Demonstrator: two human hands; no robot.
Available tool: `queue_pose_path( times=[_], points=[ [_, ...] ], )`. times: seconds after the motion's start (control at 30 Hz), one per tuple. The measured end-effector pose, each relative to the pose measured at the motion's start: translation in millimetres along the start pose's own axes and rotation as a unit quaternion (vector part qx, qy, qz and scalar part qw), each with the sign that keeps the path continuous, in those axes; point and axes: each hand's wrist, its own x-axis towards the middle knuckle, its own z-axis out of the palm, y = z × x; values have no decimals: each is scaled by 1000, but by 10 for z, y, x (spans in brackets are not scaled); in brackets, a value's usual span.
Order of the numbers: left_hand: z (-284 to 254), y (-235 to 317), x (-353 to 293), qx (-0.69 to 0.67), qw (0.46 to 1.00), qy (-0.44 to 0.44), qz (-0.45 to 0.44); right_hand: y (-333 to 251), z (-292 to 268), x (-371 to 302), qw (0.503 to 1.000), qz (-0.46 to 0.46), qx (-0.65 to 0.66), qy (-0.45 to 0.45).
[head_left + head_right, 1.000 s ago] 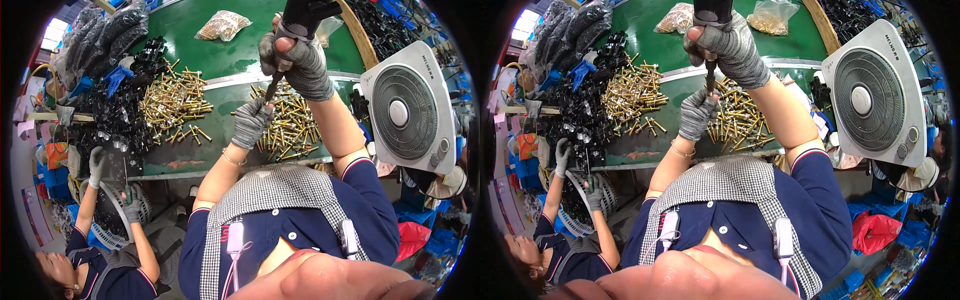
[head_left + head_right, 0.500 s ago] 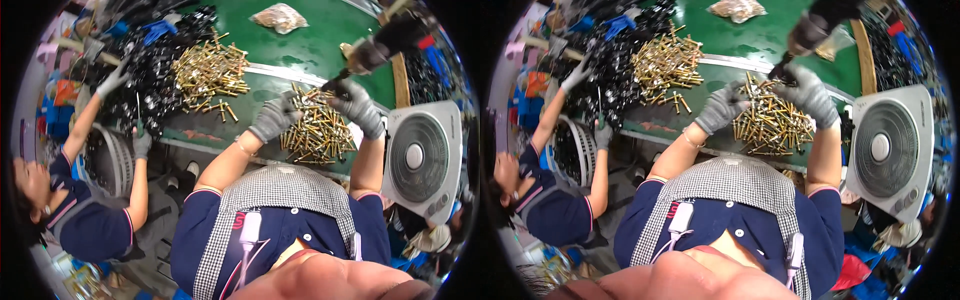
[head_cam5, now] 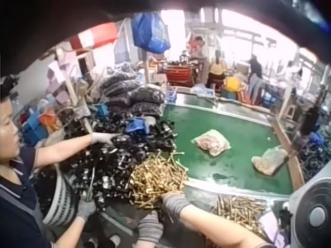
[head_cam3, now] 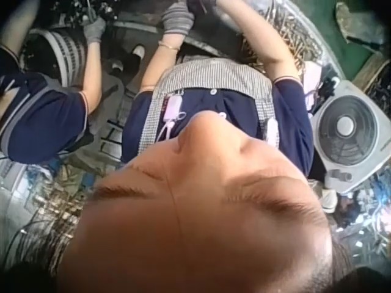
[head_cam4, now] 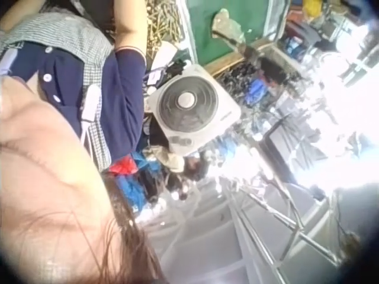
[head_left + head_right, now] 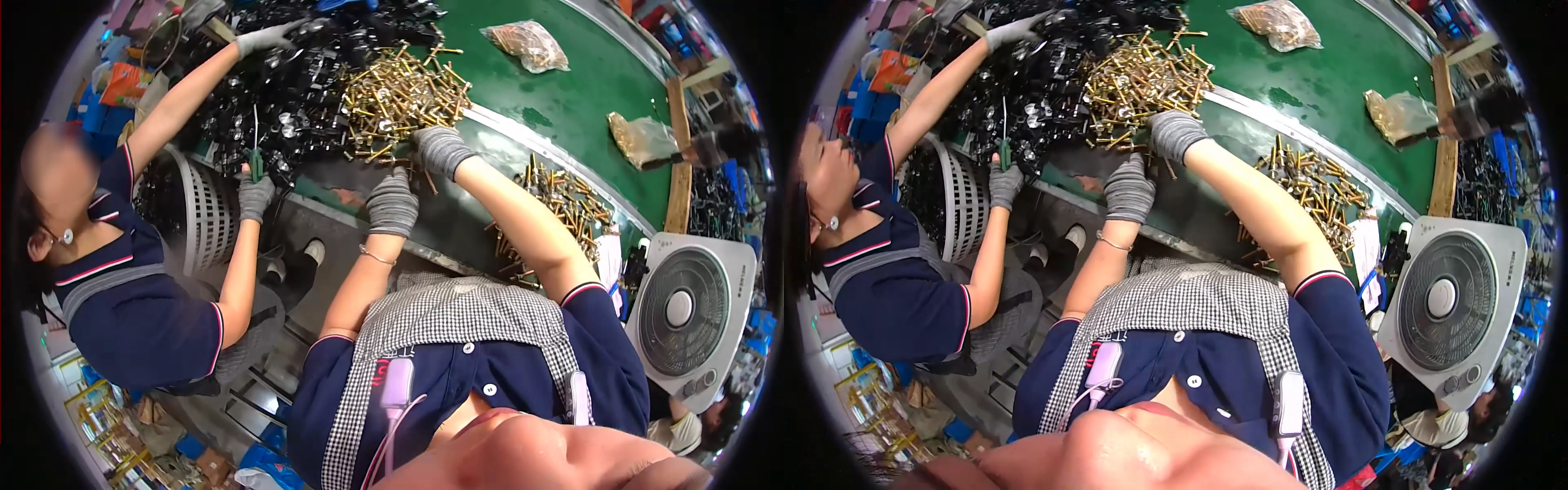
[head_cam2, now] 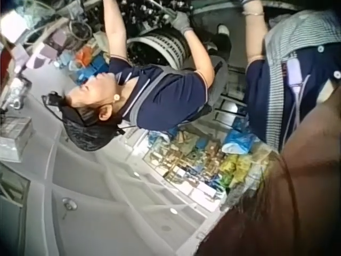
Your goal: Assemble metal components using an electric screwdriver on a factory production line.
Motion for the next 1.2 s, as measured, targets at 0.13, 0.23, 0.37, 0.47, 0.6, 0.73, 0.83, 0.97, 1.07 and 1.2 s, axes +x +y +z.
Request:
queue_pose_path(
  times=[0.13,0.23,0.37,0.47,0.6,0.73,0.83,0.97,1.07,1.2],
  points=[
    [55,-62,-17,-20,999,22,17,96,26,190,976,5,170,-135],
    [64,-89,-36,-40,998,35,31,96,109,64,990,4,129,-53],
    [68,-192,-45,-56,998,30,29,111,28,-159,980,-24,199,8],
    [35,-238,-172,-192,980,43,21,126,-154,-273,939,-79,327,73],
    [114,-324,-274,-241,970,15,16,-48,-325,-219,997,-60,-10,-38],
    [1,-198,-364,-134,990,40,21,-202,46,-72,991,-48,-111,-60],
    [8,-251,-405,-160,986,45,20,-311,34,-191,993,-51,-107,-19],
    [23,-341,-411,-235,971,35,15,-280,-52,-404,995,-87,-52,2],
    [0,-358,-424,-283,957,51,22,-193,-64,-696,988,-144,-31,44],
    [11,-295,-388,-282,952,105,56,-127,71,-890,965,-227,-2,132]
  ],
)
